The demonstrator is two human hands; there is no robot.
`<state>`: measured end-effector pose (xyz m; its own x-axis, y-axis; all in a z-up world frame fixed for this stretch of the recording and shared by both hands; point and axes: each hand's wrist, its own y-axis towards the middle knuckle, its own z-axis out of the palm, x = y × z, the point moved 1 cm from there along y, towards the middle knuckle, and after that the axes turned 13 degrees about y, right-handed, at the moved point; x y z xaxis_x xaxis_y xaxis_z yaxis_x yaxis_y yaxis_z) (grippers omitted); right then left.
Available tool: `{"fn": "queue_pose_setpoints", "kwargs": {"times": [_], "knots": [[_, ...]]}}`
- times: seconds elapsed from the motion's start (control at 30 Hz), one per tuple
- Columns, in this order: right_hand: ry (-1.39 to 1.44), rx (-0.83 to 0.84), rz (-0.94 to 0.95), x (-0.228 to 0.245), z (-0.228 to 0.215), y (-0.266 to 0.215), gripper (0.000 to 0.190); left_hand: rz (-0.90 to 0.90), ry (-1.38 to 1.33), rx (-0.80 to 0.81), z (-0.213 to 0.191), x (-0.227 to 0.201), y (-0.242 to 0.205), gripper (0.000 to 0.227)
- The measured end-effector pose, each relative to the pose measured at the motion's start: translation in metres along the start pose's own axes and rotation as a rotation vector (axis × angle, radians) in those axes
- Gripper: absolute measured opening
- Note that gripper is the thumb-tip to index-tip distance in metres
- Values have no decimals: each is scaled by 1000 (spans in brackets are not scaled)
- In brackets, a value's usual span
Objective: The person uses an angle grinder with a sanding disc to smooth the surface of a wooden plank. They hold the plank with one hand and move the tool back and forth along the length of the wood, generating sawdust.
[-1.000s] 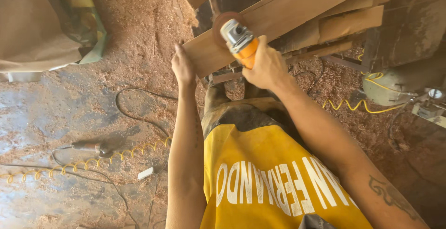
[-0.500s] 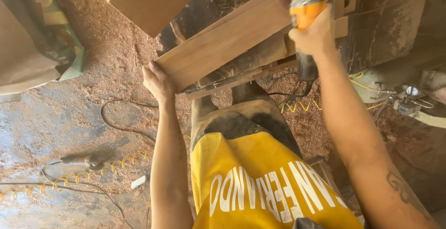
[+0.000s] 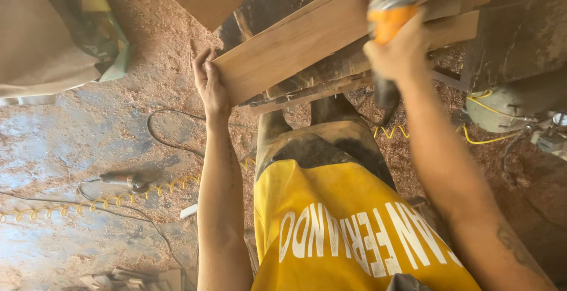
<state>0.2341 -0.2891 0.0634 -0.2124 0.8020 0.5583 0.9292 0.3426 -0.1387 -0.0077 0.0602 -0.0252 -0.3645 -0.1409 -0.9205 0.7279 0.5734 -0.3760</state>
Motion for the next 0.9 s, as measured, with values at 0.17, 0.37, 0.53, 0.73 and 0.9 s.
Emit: {"fn": "queue_pose_setpoints", "kwargs": {"times": [0.17,0.37,0.53,0.73,0.9], "knots": [[184,273,194,108,34,-63,75,-140,-76,210,-31,-15,5,44],[189,449,147,172,59,-100,66,-320,-66,330,-58,-28,25,47],[87,541,108,202,77,-118,67,-335,-56,415,-68,-32,34,44],[87,573,156,192,65,-118,68,-401,42,408,-69,-40,37,42],[100,368,354,133,17,-105,69,-212,235,411,-63,-43,37,61]]}}
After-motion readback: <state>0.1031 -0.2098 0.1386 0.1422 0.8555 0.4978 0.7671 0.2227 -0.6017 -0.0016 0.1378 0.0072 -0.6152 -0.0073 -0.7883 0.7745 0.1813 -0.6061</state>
